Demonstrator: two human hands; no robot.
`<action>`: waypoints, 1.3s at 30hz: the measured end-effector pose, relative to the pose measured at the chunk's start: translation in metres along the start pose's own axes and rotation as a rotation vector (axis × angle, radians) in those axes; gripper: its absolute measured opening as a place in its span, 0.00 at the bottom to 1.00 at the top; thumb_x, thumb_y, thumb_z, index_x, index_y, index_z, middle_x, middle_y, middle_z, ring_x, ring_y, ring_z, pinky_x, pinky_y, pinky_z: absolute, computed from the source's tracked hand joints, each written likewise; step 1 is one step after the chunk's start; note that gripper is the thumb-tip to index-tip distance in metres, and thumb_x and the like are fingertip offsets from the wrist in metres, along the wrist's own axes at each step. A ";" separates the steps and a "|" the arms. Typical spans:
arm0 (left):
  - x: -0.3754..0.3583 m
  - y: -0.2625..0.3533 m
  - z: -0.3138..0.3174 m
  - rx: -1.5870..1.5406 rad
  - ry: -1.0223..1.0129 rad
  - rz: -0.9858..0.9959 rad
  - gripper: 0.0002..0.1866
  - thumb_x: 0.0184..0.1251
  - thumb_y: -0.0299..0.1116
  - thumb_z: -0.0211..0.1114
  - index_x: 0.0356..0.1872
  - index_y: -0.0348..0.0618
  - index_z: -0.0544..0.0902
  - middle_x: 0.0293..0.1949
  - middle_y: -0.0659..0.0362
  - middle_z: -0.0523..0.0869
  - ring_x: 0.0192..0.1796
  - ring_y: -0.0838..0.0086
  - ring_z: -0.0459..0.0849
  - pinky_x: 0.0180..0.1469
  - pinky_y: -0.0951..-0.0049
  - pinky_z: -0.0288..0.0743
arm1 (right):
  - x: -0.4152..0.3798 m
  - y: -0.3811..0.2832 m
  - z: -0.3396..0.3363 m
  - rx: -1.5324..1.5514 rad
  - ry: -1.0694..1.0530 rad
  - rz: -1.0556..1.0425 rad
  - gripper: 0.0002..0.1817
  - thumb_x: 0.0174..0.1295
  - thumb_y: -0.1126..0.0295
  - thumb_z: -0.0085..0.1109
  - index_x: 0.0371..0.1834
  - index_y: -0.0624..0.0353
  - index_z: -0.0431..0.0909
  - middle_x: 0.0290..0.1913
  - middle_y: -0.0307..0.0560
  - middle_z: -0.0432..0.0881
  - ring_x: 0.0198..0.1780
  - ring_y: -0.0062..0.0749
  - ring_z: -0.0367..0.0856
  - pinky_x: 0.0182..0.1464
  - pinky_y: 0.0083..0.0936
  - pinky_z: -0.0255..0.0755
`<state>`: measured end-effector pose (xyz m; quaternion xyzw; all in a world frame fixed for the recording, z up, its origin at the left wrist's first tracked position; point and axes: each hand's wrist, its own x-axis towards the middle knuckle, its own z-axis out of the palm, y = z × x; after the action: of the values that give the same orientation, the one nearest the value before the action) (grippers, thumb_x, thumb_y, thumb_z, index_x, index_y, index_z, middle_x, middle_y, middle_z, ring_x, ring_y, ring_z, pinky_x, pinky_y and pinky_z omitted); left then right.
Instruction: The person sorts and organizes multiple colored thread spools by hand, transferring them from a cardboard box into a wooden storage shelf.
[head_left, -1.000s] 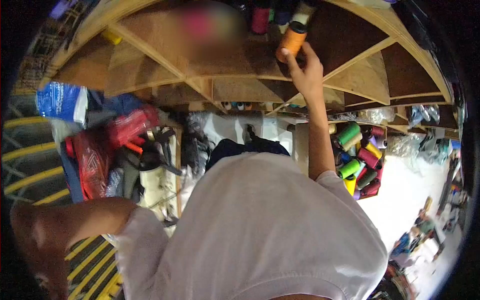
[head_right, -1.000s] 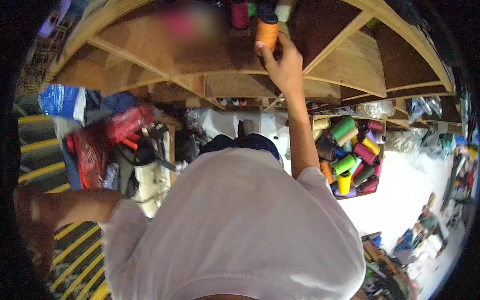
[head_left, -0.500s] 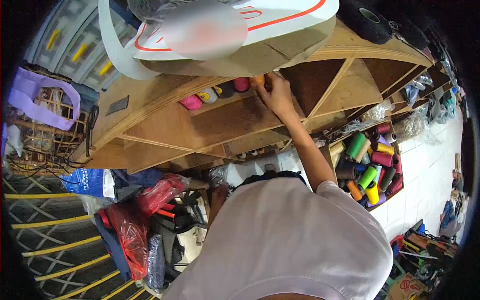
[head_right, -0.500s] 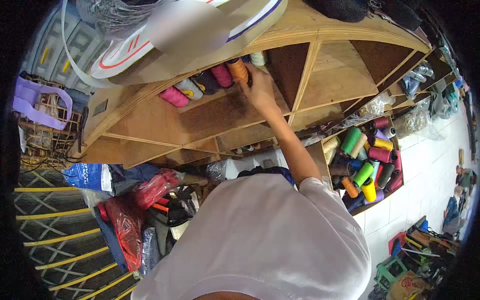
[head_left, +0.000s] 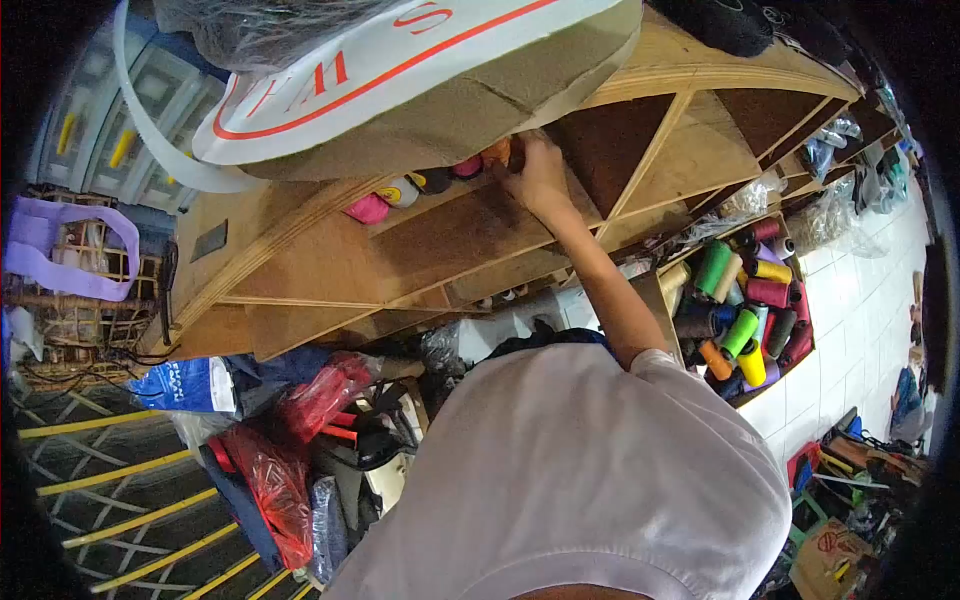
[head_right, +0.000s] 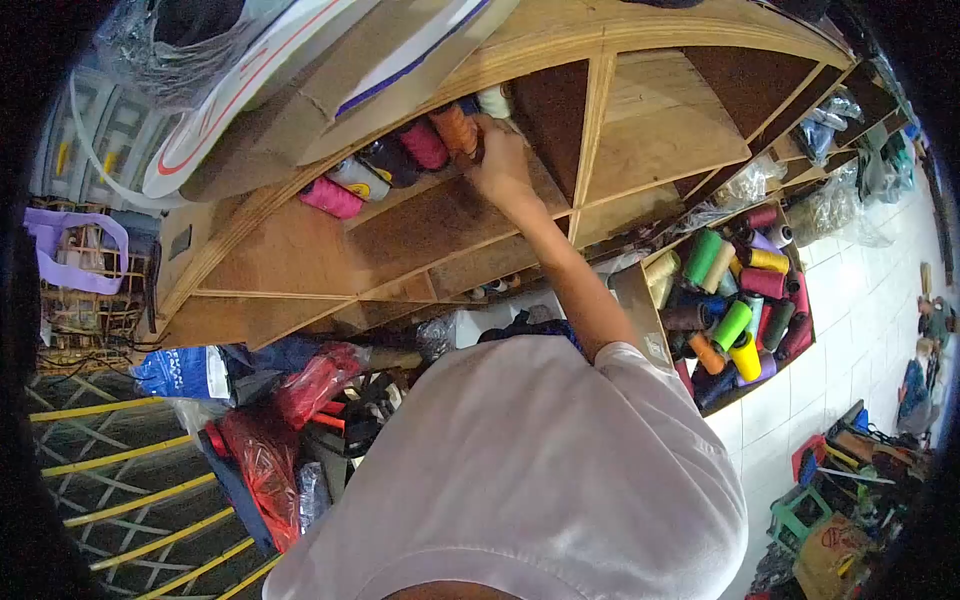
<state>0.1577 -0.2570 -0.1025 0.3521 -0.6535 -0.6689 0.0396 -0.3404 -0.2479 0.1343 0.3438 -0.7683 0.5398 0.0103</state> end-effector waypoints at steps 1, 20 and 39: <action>-0.003 0.000 0.002 -0.006 -0.010 -0.015 0.16 0.75 0.39 0.61 0.58 0.43 0.80 0.47 0.58 0.84 0.49 0.73 0.82 0.48 0.71 0.77 | 0.000 -0.001 0.000 -0.020 0.028 -0.028 0.23 0.48 0.75 0.71 0.50 0.61 0.78 0.46 0.62 0.83 0.51 0.61 0.81 0.54 0.46 0.75; 0.020 0.042 0.029 -0.127 0.029 -0.092 0.17 0.75 0.39 0.62 0.59 0.43 0.80 0.46 0.57 0.84 0.47 0.72 0.83 0.47 0.71 0.78 | -0.006 0.040 0.020 0.083 0.048 -0.141 0.24 0.56 0.62 0.69 0.53 0.62 0.77 0.47 0.62 0.83 0.52 0.60 0.81 0.55 0.45 0.75; 0.011 0.048 0.047 -0.273 0.080 0.073 0.19 0.74 0.42 0.62 0.60 0.44 0.79 0.44 0.55 0.86 0.44 0.70 0.86 0.44 0.70 0.80 | -0.111 -0.007 -0.030 -0.741 0.031 -0.312 0.39 0.64 0.56 0.59 0.74 0.65 0.61 0.75 0.56 0.64 0.77 0.57 0.56 0.76 0.45 0.55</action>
<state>0.1058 -0.2297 -0.0687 0.3459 -0.5667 -0.7351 0.1375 -0.2623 -0.1671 0.1098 0.4210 -0.8493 0.2235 0.2269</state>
